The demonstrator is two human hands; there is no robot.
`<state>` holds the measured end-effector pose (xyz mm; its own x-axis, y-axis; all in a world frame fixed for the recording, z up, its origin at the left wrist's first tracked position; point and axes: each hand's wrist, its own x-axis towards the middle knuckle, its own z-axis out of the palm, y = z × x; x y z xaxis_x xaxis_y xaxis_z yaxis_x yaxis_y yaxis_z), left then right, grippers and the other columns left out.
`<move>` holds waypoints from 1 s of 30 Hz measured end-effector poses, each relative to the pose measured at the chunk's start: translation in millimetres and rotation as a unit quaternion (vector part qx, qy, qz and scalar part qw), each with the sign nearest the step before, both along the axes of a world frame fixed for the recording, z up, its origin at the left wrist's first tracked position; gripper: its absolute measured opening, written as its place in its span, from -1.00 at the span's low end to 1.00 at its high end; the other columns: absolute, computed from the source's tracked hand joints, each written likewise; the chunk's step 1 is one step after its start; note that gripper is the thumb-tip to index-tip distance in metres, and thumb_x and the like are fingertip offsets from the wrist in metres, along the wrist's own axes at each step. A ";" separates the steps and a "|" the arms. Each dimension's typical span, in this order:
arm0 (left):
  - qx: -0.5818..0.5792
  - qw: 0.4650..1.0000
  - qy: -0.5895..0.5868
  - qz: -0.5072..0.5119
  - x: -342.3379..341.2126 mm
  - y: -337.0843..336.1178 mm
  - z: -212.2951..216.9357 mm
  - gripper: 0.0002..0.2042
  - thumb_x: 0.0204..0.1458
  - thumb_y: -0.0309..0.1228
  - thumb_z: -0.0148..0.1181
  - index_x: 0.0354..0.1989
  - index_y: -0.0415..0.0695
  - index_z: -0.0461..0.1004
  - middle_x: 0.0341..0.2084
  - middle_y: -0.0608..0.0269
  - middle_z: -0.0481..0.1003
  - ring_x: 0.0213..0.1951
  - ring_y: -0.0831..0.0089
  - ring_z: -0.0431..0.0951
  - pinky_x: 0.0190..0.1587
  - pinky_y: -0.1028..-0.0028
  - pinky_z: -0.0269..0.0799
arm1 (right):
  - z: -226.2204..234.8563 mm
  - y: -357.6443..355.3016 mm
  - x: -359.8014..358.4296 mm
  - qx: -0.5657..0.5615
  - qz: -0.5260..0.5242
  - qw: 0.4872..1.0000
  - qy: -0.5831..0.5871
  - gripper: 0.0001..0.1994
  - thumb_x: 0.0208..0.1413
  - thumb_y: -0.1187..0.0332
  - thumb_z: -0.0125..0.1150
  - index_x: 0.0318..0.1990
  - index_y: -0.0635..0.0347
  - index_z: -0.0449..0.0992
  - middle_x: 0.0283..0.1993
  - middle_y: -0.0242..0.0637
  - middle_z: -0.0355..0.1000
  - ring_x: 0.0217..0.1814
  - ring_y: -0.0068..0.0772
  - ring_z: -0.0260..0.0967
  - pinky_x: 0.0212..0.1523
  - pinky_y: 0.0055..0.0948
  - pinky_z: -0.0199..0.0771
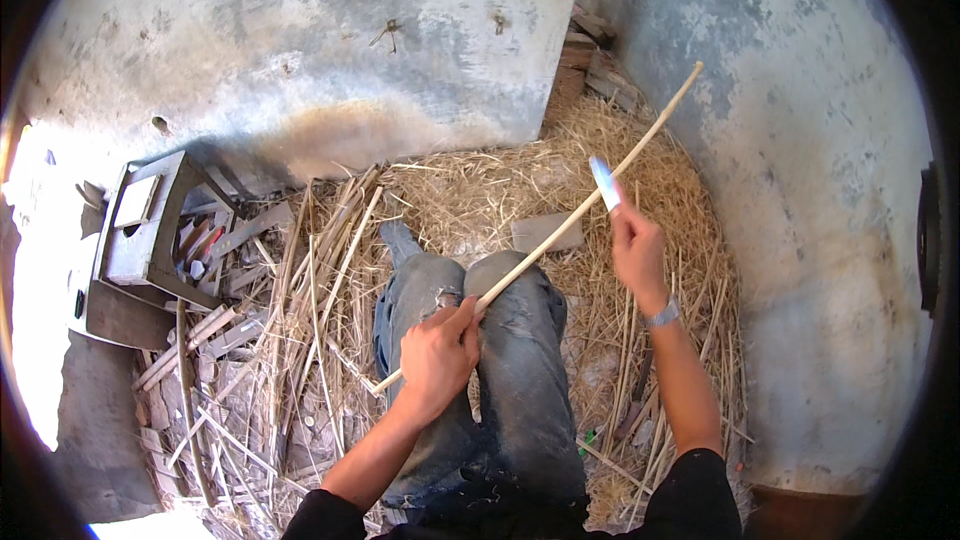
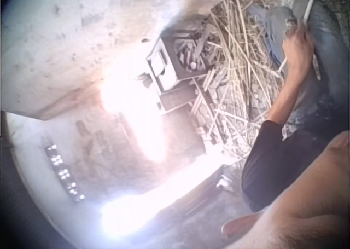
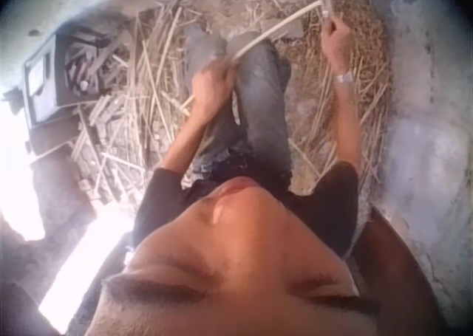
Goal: The person whittles and shapes a long thin bamboo stick using a small folding knife and then a large machete-like blade, removing thin strips of wood.
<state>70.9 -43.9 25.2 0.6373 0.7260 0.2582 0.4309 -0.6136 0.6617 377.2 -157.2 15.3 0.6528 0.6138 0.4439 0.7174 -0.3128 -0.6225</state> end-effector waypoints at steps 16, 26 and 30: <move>-0.074 0.995 -0.066 0.004 8.3 -2.6 -11.7 -0.81 0.18 -0.39 0.32 -0.09 -0.17 0.69 -0.50 0.01 0.55 -0.51 0.02 0.59 -0.44 0.18 0.44 | -26.1 13.9 -18.8 0.027 0.092 0.995 0.000 -0.68 0.39 0.38 0.08 0.21 0.14 0.59 -0.67 -0.37 0.37 -0.70 -0.52 0.29 -0.66 -0.43 0.29; -0.053 0.994 -0.096 0.004 8.5 -10.6 -19.8 -0.77 0.18 -0.46 0.31 -0.02 -0.24 0.66 -0.57 0.00 0.47 -0.58 0.11 0.51 -0.46 0.25 0.38 | 3.4 16.1 -10.8 -0.021 0.077 0.996 -0.025 -0.81 0.32 0.43 0.11 -0.15 0.22 0.68 -0.65 -0.17 0.32 -0.66 -0.46 0.29 -0.60 -0.33 0.27; -0.087 0.993 -0.073 0.028 9.9 -12.8 -21.6 -0.77 0.19 -0.46 0.30 -0.01 -0.23 0.67 -0.58 0.05 0.46 -0.57 0.23 0.51 -0.46 0.28 0.37 | 9.1 8.1 -99.3 -0.081 0.305 0.948 -0.052 -0.70 0.28 0.48 0.08 0.08 0.11 0.65 -0.65 -0.15 0.38 -0.65 -0.42 0.37 -0.54 -0.26 0.43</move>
